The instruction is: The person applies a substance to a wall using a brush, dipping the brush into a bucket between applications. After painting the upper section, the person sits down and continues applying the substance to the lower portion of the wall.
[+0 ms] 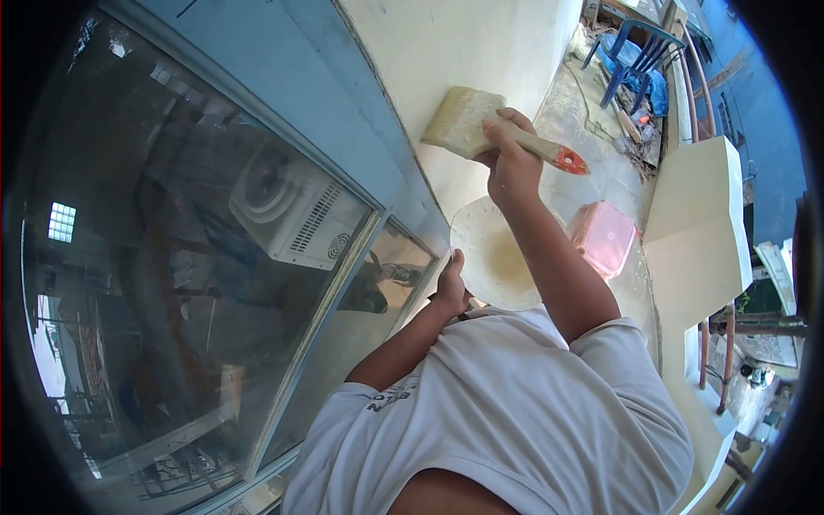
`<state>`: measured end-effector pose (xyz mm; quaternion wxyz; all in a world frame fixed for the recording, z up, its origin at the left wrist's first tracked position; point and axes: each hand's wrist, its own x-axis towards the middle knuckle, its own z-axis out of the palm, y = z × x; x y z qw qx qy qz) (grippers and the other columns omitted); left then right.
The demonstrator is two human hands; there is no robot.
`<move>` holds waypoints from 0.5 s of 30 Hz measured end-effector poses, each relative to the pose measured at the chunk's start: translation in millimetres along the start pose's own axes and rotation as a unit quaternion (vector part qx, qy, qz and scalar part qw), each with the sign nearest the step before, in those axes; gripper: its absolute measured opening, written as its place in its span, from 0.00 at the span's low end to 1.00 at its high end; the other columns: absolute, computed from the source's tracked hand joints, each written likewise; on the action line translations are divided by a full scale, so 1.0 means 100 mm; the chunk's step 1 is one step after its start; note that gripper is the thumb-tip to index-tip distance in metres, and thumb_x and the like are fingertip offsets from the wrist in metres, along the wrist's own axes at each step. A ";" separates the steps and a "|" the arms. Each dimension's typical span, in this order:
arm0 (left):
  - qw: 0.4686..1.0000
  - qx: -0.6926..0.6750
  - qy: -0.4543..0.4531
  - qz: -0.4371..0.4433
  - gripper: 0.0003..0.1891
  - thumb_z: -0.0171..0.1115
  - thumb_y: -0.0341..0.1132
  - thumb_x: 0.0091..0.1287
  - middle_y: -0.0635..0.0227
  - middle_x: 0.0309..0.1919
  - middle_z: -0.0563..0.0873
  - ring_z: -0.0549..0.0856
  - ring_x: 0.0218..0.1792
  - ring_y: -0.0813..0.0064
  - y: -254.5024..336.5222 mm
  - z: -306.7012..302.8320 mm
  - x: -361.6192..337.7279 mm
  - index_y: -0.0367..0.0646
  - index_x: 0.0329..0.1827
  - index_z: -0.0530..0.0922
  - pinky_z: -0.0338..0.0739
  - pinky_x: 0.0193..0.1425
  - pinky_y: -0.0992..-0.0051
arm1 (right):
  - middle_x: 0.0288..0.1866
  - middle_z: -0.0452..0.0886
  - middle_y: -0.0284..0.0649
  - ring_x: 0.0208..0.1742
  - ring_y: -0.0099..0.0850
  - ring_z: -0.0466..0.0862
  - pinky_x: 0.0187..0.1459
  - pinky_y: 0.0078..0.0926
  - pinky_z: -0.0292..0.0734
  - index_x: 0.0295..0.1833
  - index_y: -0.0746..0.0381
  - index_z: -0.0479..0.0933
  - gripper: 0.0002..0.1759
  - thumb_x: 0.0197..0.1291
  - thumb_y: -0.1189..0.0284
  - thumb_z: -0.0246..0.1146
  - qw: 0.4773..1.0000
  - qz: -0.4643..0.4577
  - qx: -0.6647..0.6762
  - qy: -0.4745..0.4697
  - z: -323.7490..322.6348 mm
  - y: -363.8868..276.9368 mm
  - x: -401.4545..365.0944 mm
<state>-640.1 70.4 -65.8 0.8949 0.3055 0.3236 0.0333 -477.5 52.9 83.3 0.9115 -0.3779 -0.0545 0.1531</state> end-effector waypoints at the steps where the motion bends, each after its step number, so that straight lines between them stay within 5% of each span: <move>1: 1.000 -0.001 -0.006 -0.001 0.26 0.42 0.52 0.70 0.59 0.56 0.74 0.75 0.56 0.64 0.00 -0.03 0.00 0.40 0.62 0.62 0.71 0.59 0.65 | 0.40 0.74 0.42 0.34 0.31 0.80 0.31 0.27 0.82 0.49 0.63 0.68 0.18 0.51 0.79 0.60 1.000 -0.009 -0.010 -0.004 -0.09 -0.03 -0.01; 7: 1.000 0.009 0.018 -0.013 0.26 0.42 0.52 0.70 0.59 0.56 0.73 0.75 0.57 0.64 0.04 0.03 -0.03 0.41 0.62 0.62 0.71 0.60 0.65 | 0.43 0.73 0.44 0.39 0.34 0.80 0.34 0.34 0.84 0.50 0.64 0.68 0.19 0.50 0.80 0.60 0.983 0.064 -0.160 0.064 -0.56 0.68 0.04; 13: 1.000 0.007 -0.006 -0.024 0.27 0.38 0.50 0.71 0.58 0.59 0.70 0.74 0.57 0.62 -0.07 -0.01 0.04 0.41 0.66 0.56 0.72 0.59 0.63 | 0.43 0.73 0.44 0.39 0.32 0.79 0.32 0.30 0.83 0.49 0.63 0.69 0.17 0.51 0.80 0.60 0.998 0.056 -0.006 0.040 -0.19 0.34 0.06; 15: 1.000 0.001 -0.004 -0.028 0.24 0.41 0.50 0.70 0.59 0.55 0.74 0.75 0.56 0.64 -0.07 -0.02 0.02 0.42 0.61 0.63 0.70 0.61 0.65 | 0.44 0.73 0.44 0.39 0.31 0.79 0.33 0.28 0.83 0.49 0.63 0.68 0.17 0.52 0.79 0.60 0.999 0.032 -0.023 0.013 -0.29 0.21 0.02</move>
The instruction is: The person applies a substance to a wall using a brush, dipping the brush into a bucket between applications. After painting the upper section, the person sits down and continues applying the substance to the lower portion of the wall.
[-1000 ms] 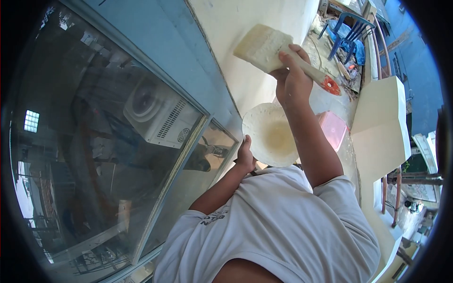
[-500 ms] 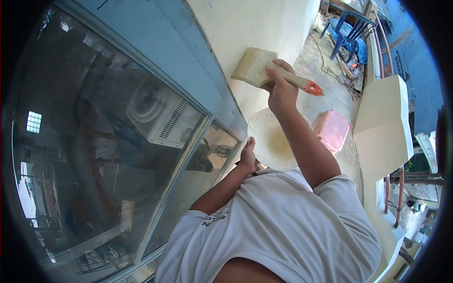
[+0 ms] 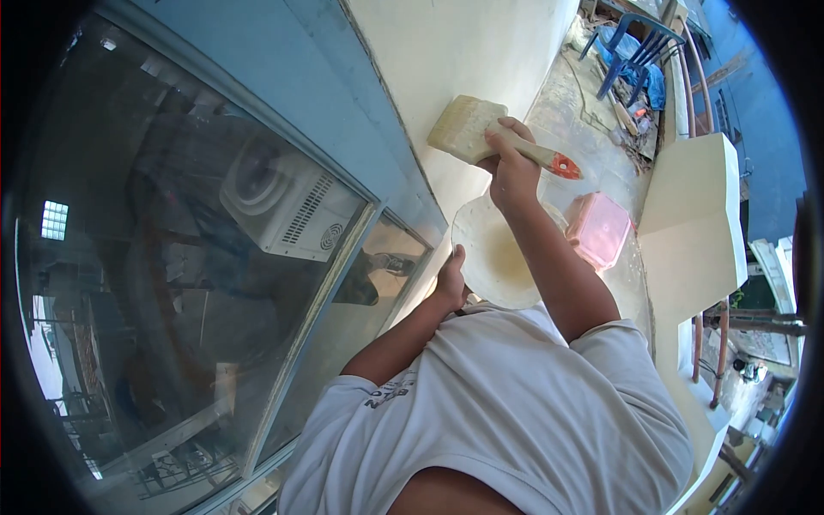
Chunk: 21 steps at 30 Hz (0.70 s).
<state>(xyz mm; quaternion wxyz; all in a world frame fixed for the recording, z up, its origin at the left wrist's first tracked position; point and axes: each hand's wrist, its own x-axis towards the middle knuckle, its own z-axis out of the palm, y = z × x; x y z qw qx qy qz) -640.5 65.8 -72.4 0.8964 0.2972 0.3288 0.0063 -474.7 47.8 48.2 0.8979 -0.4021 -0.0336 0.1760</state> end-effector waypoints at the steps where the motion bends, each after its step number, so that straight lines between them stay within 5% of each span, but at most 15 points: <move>1: 1.000 -0.004 -0.026 -0.007 0.24 0.41 0.50 0.71 0.59 0.55 0.74 0.74 0.57 0.64 -0.02 -0.05 0.04 0.42 0.61 0.63 0.70 0.61 0.65 | 0.43 0.73 0.43 0.38 0.31 0.79 0.30 0.26 0.82 0.49 0.63 0.69 0.17 0.51 0.79 0.60 1.000 -0.015 -0.023 0.008 -0.09 0.05 -0.01; 5: 1.000 0.005 0.007 -0.003 0.24 0.42 0.50 0.70 0.60 0.55 0.74 0.75 0.56 0.65 -0.02 0.00 0.05 0.42 0.61 0.63 0.70 0.60 0.65 | 0.42 0.73 0.44 0.37 0.32 0.80 0.28 0.30 0.83 0.49 0.65 0.69 0.18 0.49 0.80 0.60 0.982 0.037 -0.176 0.065 -0.35 0.57 0.09; 11: 0.998 0.044 0.024 -0.035 0.26 0.39 0.50 0.71 0.56 0.56 0.72 0.76 0.54 0.60 -0.08 -0.04 0.11 0.42 0.64 0.59 0.75 0.55 0.62 | 0.42 0.73 0.43 0.39 0.31 0.79 0.32 0.29 0.83 0.49 0.63 0.69 0.18 0.51 0.80 0.60 0.999 0.025 0.018 0.026 0.11 0.23 0.01; 16: 0.998 0.042 -0.013 -0.038 0.24 0.42 0.51 0.70 0.61 0.54 0.75 0.77 0.54 0.66 -0.05 -0.01 0.07 0.44 0.60 0.64 0.74 0.56 0.66 | 0.42 0.73 0.43 0.37 0.32 0.80 0.33 0.31 0.83 0.50 0.64 0.68 0.18 0.51 0.80 0.60 0.999 -0.012 -0.047 0.018 -0.26 0.33 -0.02; 18: 0.999 0.039 0.010 -0.032 0.23 0.42 0.51 0.70 0.62 0.52 0.75 0.77 0.53 0.67 -0.06 -0.03 0.09 0.45 0.59 0.64 0.75 0.55 0.65 | 0.41 0.74 0.43 0.38 0.31 0.80 0.32 0.30 0.83 0.49 0.64 0.69 0.18 0.50 0.79 0.60 0.986 0.048 -0.155 0.037 -0.33 0.57 -0.03; 21: 0.998 0.043 0.047 -0.027 0.22 0.43 0.50 0.70 0.63 0.51 0.76 0.78 0.52 0.67 -0.04 0.03 0.07 0.47 0.59 0.65 0.75 0.55 0.65 | 0.41 0.73 0.43 0.39 0.32 0.79 0.32 0.32 0.84 0.48 0.64 0.69 0.17 0.50 0.80 0.60 0.993 0.024 -0.108 0.028 0.01 0.55 0.00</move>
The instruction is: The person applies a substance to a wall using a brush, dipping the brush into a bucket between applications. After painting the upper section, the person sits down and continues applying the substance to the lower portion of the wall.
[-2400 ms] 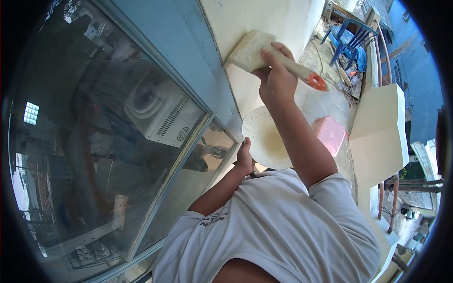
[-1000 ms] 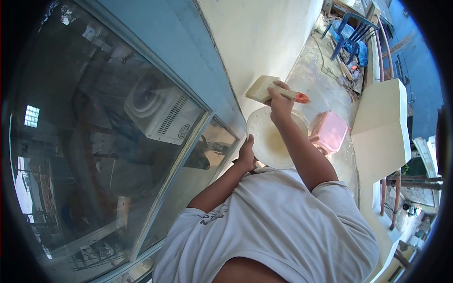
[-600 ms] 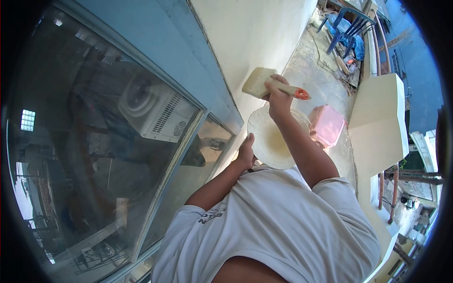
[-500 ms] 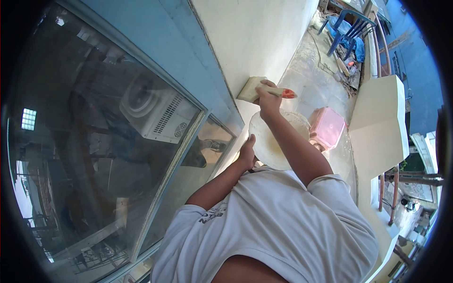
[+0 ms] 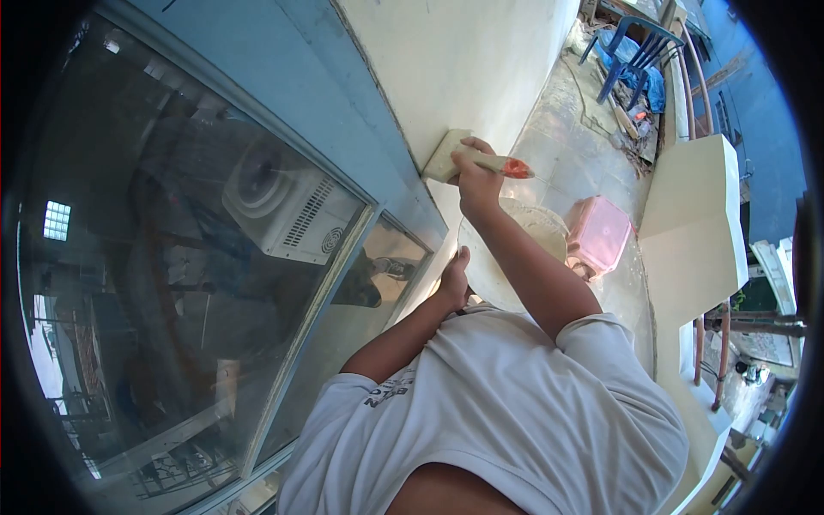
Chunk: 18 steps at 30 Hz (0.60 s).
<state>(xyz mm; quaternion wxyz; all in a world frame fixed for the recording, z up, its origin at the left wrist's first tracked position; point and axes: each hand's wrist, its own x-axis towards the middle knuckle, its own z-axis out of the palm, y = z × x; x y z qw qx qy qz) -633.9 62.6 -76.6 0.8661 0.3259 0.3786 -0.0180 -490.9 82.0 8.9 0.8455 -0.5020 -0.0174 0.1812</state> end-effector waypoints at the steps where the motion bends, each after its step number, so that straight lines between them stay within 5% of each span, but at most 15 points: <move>1: 1.000 0.002 0.004 0.000 0.22 0.43 0.50 0.70 0.63 0.51 0.76 0.78 0.52 0.67 -0.03 -0.03 0.02 0.47 0.59 0.65 0.75 0.55 0.65 | 0.41 0.73 0.43 0.39 0.32 0.79 0.33 0.32 0.84 0.49 0.64 0.69 0.18 0.50 0.80 0.59 0.999 -0.016 0.031 -0.004 0.09 -0.11 -0.03; 8: 0.997 -0.027 -0.057 0.038 0.22 0.44 0.50 0.70 0.62 0.51 0.76 0.78 0.52 0.66 -0.01 0.00 -0.03 0.44 0.58 0.65 0.75 0.55 0.65 | 0.41 0.74 0.43 0.37 0.32 0.80 0.35 0.32 0.84 0.51 0.65 0.67 0.19 0.52 0.79 0.59 0.992 -0.060 0.100 -0.049 0.00 -0.78 -0.16; 13: 1.000 -0.019 -0.021 0.006 0.23 0.44 0.51 0.69 0.62 0.52 0.75 0.78 0.52 0.66 0.06 0.04 -0.11 0.44 0.59 0.64 0.75 0.55 0.65 | 0.42 0.73 0.44 0.38 0.30 0.79 0.31 0.27 0.82 0.48 0.64 0.69 0.18 0.50 0.80 0.60 1.000 0.012 0.003 0.015 -0.16 -0.09 0.00; 18: 0.999 -0.025 -0.037 0.029 0.24 0.43 0.52 0.69 0.62 0.53 0.75 0.77 0.53 0.65 0.03 0.01 -0.09 0.43 0.59 0.64 0.74 0.56 0.66 | 0.42 0.73 0.42 0.38 0.30 0.79 0.31 0.28 0.83 0.48 0.63 0.68 0.17 0.51 0.79 0.60 0.988 -0.019 0.149 -0.032 0.17 -0.64 -0.10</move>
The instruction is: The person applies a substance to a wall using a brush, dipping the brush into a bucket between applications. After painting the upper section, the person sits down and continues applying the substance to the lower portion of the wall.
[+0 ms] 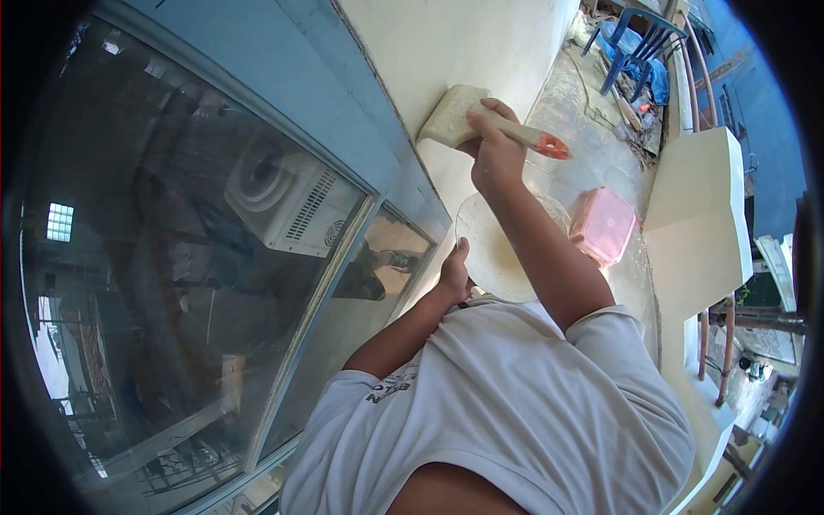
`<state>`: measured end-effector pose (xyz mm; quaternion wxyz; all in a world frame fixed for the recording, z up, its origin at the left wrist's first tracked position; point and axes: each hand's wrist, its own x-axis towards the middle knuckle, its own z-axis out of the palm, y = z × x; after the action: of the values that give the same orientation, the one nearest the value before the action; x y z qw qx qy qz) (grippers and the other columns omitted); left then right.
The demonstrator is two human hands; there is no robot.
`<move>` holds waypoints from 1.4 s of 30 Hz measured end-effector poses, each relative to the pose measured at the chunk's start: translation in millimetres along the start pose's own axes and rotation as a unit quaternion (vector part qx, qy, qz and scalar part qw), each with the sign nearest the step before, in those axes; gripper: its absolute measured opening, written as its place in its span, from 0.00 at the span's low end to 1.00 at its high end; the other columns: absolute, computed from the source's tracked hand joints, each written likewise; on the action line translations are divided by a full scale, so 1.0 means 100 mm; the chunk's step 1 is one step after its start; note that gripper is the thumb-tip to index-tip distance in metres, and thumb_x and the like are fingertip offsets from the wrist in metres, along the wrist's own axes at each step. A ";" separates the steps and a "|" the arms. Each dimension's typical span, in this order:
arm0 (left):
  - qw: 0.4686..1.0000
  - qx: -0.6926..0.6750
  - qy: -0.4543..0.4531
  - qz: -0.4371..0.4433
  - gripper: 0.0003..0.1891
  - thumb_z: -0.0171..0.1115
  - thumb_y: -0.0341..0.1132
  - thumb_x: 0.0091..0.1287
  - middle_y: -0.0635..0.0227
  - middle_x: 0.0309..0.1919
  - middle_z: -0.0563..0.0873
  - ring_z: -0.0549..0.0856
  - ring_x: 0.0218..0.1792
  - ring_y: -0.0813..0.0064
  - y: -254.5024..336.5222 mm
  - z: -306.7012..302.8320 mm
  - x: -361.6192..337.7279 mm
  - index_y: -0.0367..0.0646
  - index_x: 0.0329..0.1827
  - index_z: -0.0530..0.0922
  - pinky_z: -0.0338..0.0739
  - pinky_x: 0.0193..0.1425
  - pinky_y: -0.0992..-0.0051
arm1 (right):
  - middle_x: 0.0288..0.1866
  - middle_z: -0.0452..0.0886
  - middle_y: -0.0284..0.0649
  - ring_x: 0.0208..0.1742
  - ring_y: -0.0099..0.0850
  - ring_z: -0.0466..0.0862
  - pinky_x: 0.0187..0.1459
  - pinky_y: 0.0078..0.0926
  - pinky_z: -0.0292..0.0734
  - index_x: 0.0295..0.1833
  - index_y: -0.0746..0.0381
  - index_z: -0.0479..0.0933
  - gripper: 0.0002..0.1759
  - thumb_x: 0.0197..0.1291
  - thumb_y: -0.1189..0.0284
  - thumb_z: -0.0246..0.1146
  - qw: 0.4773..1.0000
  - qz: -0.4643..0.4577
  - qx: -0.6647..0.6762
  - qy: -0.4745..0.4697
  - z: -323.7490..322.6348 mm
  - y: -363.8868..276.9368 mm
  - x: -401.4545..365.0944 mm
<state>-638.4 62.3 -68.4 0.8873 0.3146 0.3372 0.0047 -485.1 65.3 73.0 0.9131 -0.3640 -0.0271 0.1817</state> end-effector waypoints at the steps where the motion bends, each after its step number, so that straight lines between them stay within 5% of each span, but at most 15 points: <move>1: 1.000 -0.001 -0.001 -0.002 0.24 0.43 0.52 0.69 0.62 0.53 0.75 0.77 0.53 0.65 0.01 0.01 0.00 0.43 0.59 0.64 0.74 0.56 0.66 | 0.42 0.73 0.42 0.38 0.30 0.79 0.31 0.28 0.83 0.48 0.63 0.68 0.17 0.51 0.79 0.60 1.000 0.000 -0.001 0.002 -0.07 -0.03 0.00; 5: 1.000 0.015 0.002 -0.027 0.24 0.42 0.51 0.70 0.61 0.52 0.76 0.78 0.53 0.67 -0.02 -0.02 0.02 0.43 0.59 0.65 0.74 0.55 0.66 | 0.42 0.73 0.43 0.37 0.31 0.79 0.32 0.28 0.83 0.49 0.64 0.69 0.18 0.51 0.79 0.60 0.997 -0.027 -0.060 0.026 -0.46 0.18 0.02; 10: 0.998 0.029 0.023 -0.041 0.23 0.42 0.50 0.70 0.61 0.52 0.76 0.78 0.52 0.67 -0.11 -0.09 0.12 0.43 0.60 0.65 0.74 0.55 0.66 | 0.42 0.74 0.44 0.39 0.34 0.80 0.31 0.32 0.84 0.49 0.64 0.71 0.18 0.49 0.80 0.60 0.965 0.057 -0.234 0.102 -0.68 0.71 0.08; 12: 0.998 0.043 0.016 -0.036 0.25 0.42 0.49 0.70 0.59 0.54 0.74 0.77 0.53 0.63 -0.16 -0.16 0.19 0.43 0.65 0.59 0.75 0.55 0.65 | 0.39 0.74 0.43 0.37 0.32 0.80 0.30 0.31 0.83 0.46 0.64 0.72 0.16 0.48 0.80 0.60 0.971 0.049 -0.209 0.102 -0.54 0.83 0.13; 17: 0.999 0.009 0.006 -0.044 0.24 0.42 0.50 0.70 0.60 0.52 0.76 0.77 0.53 0.65 -0.11 -0.13 0.14 0.42 0.60 0.64 0.72 0.58 0.65 | 0.40 0.74 0.42 0.37 0.30 0.79 0.33 0.30 0.83 0.49 0.64 0.71 0.17 0.50 0.80 0.59 0.997 0.013 -0.061 0.054 -0.41 0.44 0.01; 25: 0.999 0.010 -0.003 -0.031 0.24 0.42 0.51 0.70 0.59 0.51 0.76 0.78 0.52 0.64 -0.14 -0.06 0.10 0.42 0.60 0.64 0.73 0.57 0.65 | 0.43 0.74 0.45 0.38 0.32 0.80 0.32 0.28 0.83 0.51 0.65 0.69 0.20 0.51 0.78 0.60 0.974 0.033 -0.222 0.025 -0.62 0.67 0.07; 31: 1.000 -0.008 -0.008 -0.022 0.22 0.42 0.50 0.70 0.61 0.49 0.77 0.79 0.50 0.66 -0.18 -0.11 0.17 0.44 0.59 0.65 0.75 0.54 0.65 | 0.42 0.73 0.44 0.38 0.31 0.79 0.29 0.27 0.82 0.49 0.65 0.70 0.18 0.50 0.79 0.60 0.997 0.008 -0.074 0.013 -0.03 0.03 -0.05; 35: 0.999 0.020 -0.029 -0.025 0.22 0.41 0.49 0.70 0.62 0.51 0.76 0.79 0.52 0.66 -0.10 -0.02 0.08 0.44 0.59 0.65 0.75 0.55 0.66 | 0.41 0.74 0.45 0.37 0.33 0.80 0.30 0.27 0.83 0.50 0.66 0.70 0.19 0.50 0.79 0.60 0.999 -0.023 -0.048 -0.002 -0.21 -0.07 -0.03; 37: 0.999 0.021 -0.026 -0.030 0.22 0.42 0.49 0.70 0.62 0.52 0.76 0.78 0.52 0.67 -0.08 0.00 0.08 0.44 0.59 0.65 0.75 0.55 0.66 | 0.41 0.74 0.46 0.36 0.34 0.80 0.30 0.28 0.83 0.49 0.66 0.70 0.19 0.48 0.80 0.60 0.985 -0.004 -0.153 0.074 -0.54 0.25 0.09; 42: 0.997 0.059 0.014 -0.046 0.26 0.40 0.48 0.71 0.58 0.55 0.73 0.76 0.54 0.62 -0.14 -0.06 0.14 0.42 0.65 0.58 0.74 0.56 0.65 | 0.39 0.75 0.44 0.34 0.34 0.81 0.31 0.31 0.84 0.50 0.65 0.71 0.20 0.47 0.80 0.60 0.953 0.039 -0.287 0.085 -0.79 0.93 0.23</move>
<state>-633.4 57.8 -87.8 0.8619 0.3503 0.3631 -0.0512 -477.8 84.0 -49.7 0.7612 -0.6255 0.0137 0.1706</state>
